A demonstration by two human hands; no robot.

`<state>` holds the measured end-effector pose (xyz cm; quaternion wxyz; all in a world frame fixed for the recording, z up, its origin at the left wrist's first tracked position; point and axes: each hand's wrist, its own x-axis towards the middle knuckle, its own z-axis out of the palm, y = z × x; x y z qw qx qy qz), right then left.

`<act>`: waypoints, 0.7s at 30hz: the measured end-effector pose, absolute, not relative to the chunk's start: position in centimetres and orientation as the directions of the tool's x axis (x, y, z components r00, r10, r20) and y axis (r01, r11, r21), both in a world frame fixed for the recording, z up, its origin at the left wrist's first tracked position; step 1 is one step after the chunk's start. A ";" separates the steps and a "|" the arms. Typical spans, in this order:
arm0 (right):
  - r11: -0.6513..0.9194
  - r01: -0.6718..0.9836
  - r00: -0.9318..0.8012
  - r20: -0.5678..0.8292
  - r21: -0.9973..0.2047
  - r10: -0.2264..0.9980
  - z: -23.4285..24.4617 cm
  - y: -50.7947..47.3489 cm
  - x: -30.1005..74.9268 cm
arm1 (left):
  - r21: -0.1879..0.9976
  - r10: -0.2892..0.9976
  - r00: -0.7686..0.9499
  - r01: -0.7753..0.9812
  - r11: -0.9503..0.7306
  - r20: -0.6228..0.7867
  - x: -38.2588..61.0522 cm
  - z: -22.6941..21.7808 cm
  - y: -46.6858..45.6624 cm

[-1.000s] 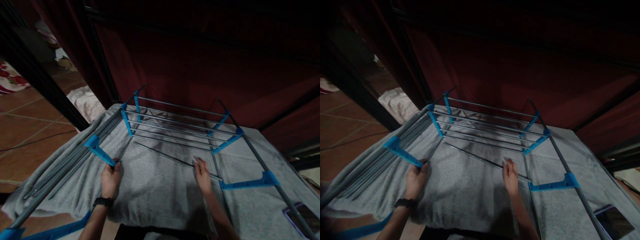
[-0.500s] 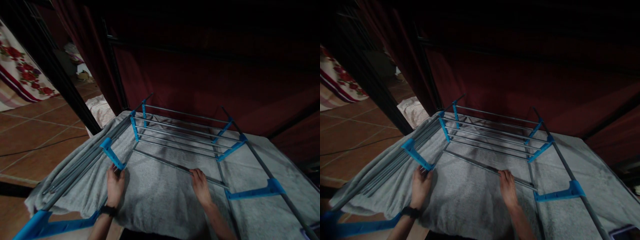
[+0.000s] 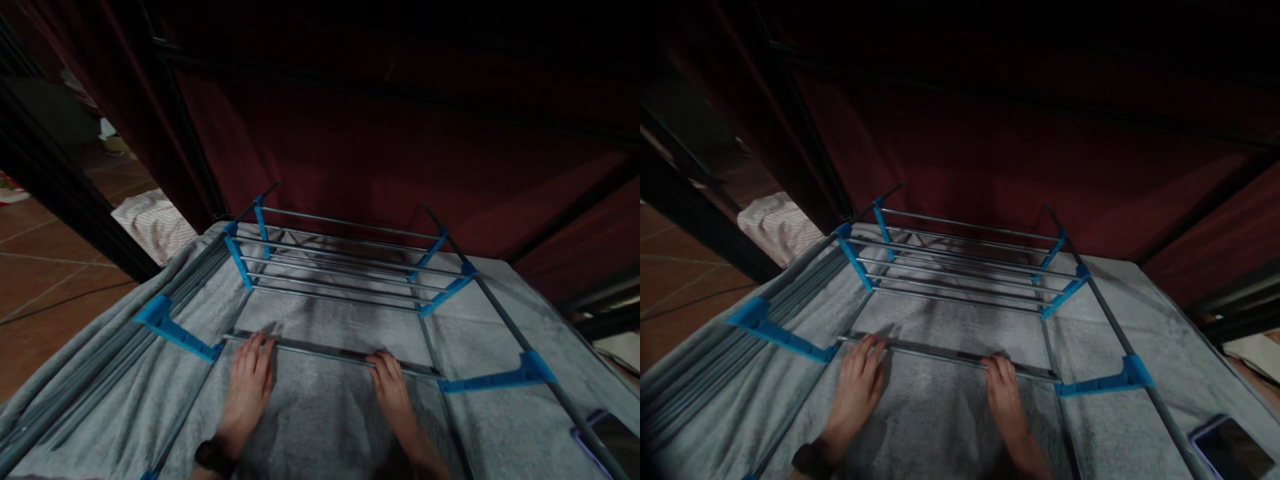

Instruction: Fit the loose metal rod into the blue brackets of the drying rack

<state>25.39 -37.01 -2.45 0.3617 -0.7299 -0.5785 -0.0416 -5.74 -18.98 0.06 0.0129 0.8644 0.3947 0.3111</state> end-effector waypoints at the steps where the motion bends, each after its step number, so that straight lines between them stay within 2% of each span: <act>1: -0.070 0.874 0.328 0.476 -0.481 0.816 -2.2 -37.1 25.0 | 0.239 0.676 0.540 0.665 -0.708 0.501 -5.3 -0.2 -18.6; 6: -0.103 0.902 0.307 0.455 -0.420 0.836 -1.6 -37.1 23.9 | 0.183 0.621 0.686 0.602 -0.777 0.379 -4.8 -1.0 -16.6; 9: -0.147 0.913 0.326 0.464 -0.380 0.824 -1.5 -36.8 24.4 | 0.165 0.594 0.709 0.580 -0.798 0.379 -5.1 -0.8 -15.8; 11: -0.194 0.896 0.388 0.493 -0.400 0.779 -1.4 -36.8 25.0 | 0.159 0.603 0.701 0.593 -0.790 0.381 -5.2 -0.5 -15.5; 14: -0.271 0.818 0.546 0.540 -0.507 0.640 -0.9 -37.5 25.6 | 0.166 0.616 0.692 0.604 -0.780 0.376 -5.0 -0.1 -15.4; 17: -0.292 0.695 0.696 0.513 -0.657 0.503 -0.8 -39.0 25.6 | 0.175 0.594 0.709 0.575 -0.799 0.380 -4.8 0.2 -15.6; 19: -0.267 0.565 0.797 0.433 -0.781 0.421 -1.2 -40.0 25.3 | 0.173 0.580 0.723 0.560 -0.810 0.377 -4.7 0.4 -15.7; 21: -0.192 0.352 0.911 0.288 -0.916 0.296 -2.0 -40.8 25.2 | 0.159 0.577 0.739 0.560 -0.813 0.347 -4.8 0.6 -15.8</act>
